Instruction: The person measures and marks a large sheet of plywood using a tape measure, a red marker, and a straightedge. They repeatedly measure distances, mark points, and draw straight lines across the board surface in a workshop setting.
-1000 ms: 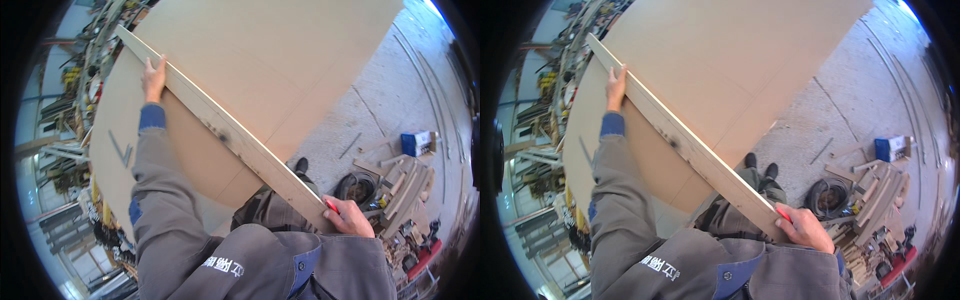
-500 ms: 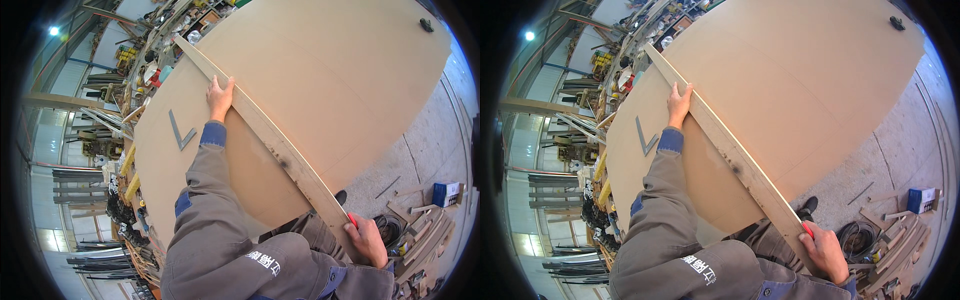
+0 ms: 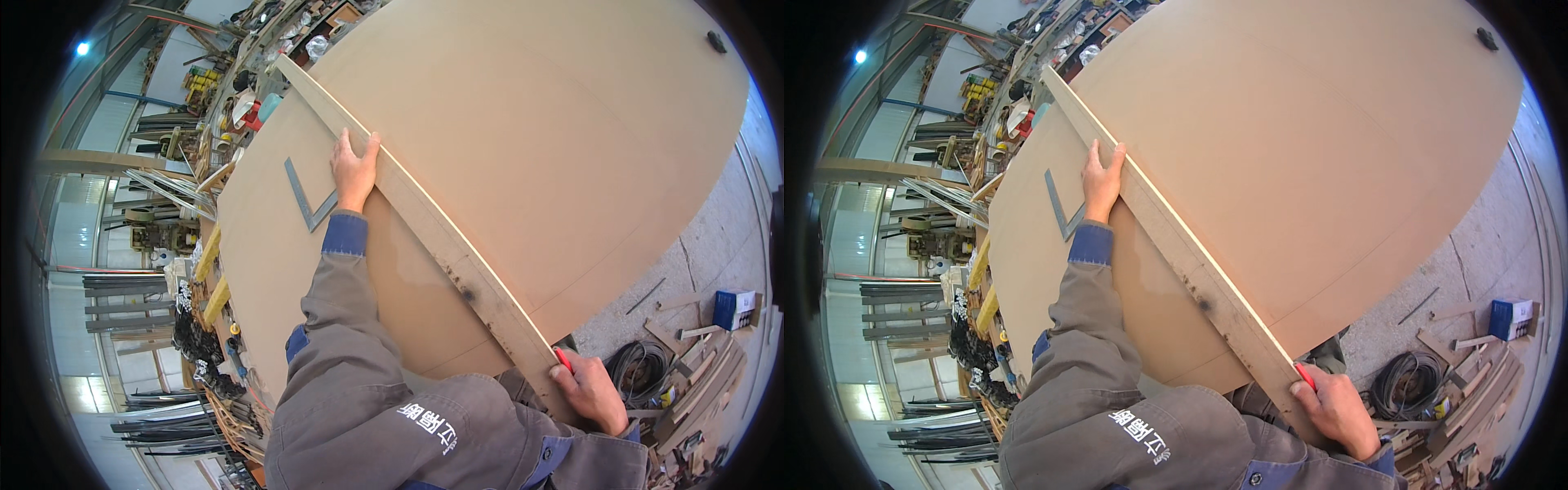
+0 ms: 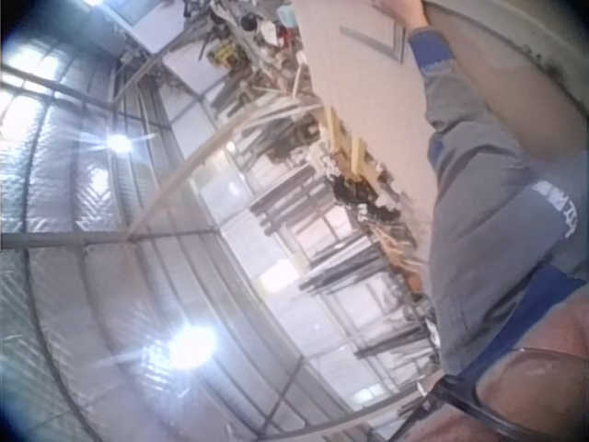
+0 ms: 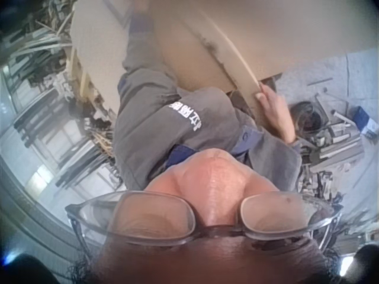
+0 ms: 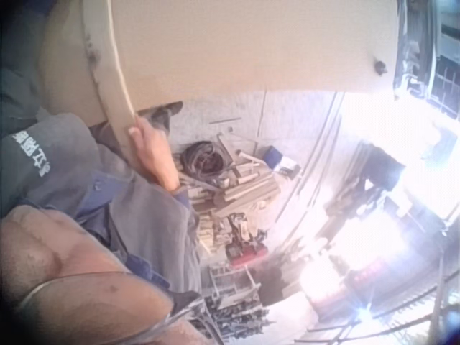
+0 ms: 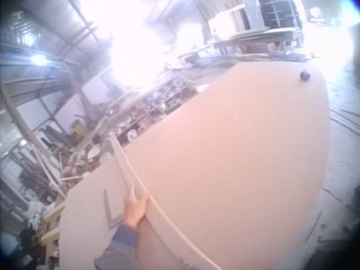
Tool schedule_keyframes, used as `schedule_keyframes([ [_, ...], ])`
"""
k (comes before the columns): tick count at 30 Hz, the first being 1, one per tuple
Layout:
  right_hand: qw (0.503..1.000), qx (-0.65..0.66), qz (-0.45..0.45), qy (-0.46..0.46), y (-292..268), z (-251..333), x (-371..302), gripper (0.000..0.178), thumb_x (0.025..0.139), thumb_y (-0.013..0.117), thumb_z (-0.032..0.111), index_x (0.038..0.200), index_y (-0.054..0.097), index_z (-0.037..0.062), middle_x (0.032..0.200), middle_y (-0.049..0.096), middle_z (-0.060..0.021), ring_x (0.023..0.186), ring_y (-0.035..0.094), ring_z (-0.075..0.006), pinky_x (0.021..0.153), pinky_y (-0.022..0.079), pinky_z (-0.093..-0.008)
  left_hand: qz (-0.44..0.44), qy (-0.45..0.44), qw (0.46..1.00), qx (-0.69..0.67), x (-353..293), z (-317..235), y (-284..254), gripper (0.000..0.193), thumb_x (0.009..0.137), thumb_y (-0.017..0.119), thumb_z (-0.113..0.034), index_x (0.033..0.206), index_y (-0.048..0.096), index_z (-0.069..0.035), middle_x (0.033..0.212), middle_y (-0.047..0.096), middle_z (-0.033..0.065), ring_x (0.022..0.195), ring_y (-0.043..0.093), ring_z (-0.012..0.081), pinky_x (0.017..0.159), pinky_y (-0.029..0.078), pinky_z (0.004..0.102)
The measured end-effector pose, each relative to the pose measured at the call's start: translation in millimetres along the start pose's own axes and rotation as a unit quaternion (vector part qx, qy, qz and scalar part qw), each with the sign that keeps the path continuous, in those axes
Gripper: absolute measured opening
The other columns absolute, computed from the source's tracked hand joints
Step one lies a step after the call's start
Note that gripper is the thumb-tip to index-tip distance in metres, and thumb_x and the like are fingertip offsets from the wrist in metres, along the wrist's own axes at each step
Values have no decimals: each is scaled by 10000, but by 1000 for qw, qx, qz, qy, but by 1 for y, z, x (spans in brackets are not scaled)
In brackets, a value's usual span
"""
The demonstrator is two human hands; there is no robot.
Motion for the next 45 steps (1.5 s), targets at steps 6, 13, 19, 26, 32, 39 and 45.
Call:
schedule_keyframes([
  [6,998,5,-58,-9,8,5,0,298,959,595,223,1168,661,22,931,647,-305,897,637,-499,757,515,-496,7,-3,1000,12,10,-3,10,954,902,584,-667,1548,383,5,1588,399,244,1499,265,463,1233,209,525],
  [13,995,0,-101,24,9,7,2,257,941,589,202,1065,650,-15,832,613,-300,817,640,-485,704,505,-461,17,-5,1000,20,24,-11,20,945,886,586,-677,1569,380,-57,1608,381,235,1514,224,488,1239,111,580],
  [19,992,31,-111,44,4,13,0,240,936,601,194,924,595,-46,742,506,-290,642,407,-404,628,459,-414,1,15,999,38,29,-15,21,921,892,588,-675,1554,409,-60,1555,438,267,1481,294,490,1226,185,569],
  [26,994,-12,-73,76,3,16,6,285,982,585,258,1015,623,-22,858,597,-283,809,564,-487,701,486,-463,-13,47,998,45,46,24,22,966,865,585,-765,1530,461,-76,1495,514,253,1388,440,454,1171,321,529],
  [32,997,15,-64,37,3,13,6,311,994,584,266,1150,664,9,946,668,-265,888,642,-469,764,518,-465,12,28,999,37,55,6,23,1007,841,569,-804,1550,444,-101,1521,503,222,1444,374,433,1192,283,526],
  [39,995,40,-90,2,13,11,5,260,983,616,221,1123,654,6,915,656,-258,857,629,-456,754,517,-457,20,19,999,-29,58,12,22,999,845,616,-747,1539,445,-49,1518,478,279,1438,411,417,1188,313,491],
  [45,996,29,-88,4,13,11,4,272,975,629,212,1162,668,19,921,681,-244,852,661,-440,753,528,-459,26,33,998,-45,56,9,24,1009,848,630,-725,1533,437,-10,1518,478,283,1430,438,411,1186,329,461],
])
Point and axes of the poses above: each hand's wrist, its own x-axis towards the middle knuckle, its own y-axis out of the palm, z = x × y, the point moved 5 cm from there along x, towards the middle knuckle
